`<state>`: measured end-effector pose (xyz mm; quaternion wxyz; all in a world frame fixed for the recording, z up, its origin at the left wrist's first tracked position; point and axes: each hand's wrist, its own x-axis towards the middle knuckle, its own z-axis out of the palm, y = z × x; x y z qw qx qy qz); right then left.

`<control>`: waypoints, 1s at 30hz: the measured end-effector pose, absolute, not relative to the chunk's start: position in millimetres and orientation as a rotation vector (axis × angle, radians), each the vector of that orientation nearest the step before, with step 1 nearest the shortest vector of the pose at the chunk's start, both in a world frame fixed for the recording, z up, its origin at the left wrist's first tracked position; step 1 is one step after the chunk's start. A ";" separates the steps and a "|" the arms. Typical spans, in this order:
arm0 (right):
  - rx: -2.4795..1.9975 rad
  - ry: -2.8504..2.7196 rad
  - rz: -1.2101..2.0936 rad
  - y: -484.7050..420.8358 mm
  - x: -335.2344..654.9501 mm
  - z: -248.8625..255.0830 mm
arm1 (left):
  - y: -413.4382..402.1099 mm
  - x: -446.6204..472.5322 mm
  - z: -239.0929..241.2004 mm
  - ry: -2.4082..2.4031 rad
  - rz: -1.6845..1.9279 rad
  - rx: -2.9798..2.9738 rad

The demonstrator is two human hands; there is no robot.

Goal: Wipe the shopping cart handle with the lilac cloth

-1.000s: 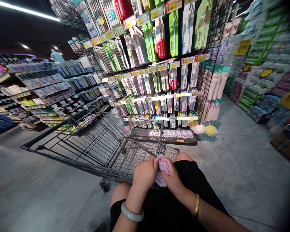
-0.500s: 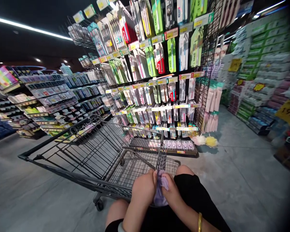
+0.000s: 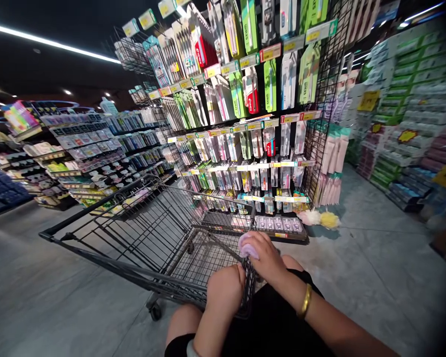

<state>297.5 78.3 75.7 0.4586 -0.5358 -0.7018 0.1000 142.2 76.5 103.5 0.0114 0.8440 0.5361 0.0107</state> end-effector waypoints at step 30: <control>-1.271 -2.801 0.047 115.5 274.3 127.4 | 41.0 116.1 85.0 1.567 0.722 2.794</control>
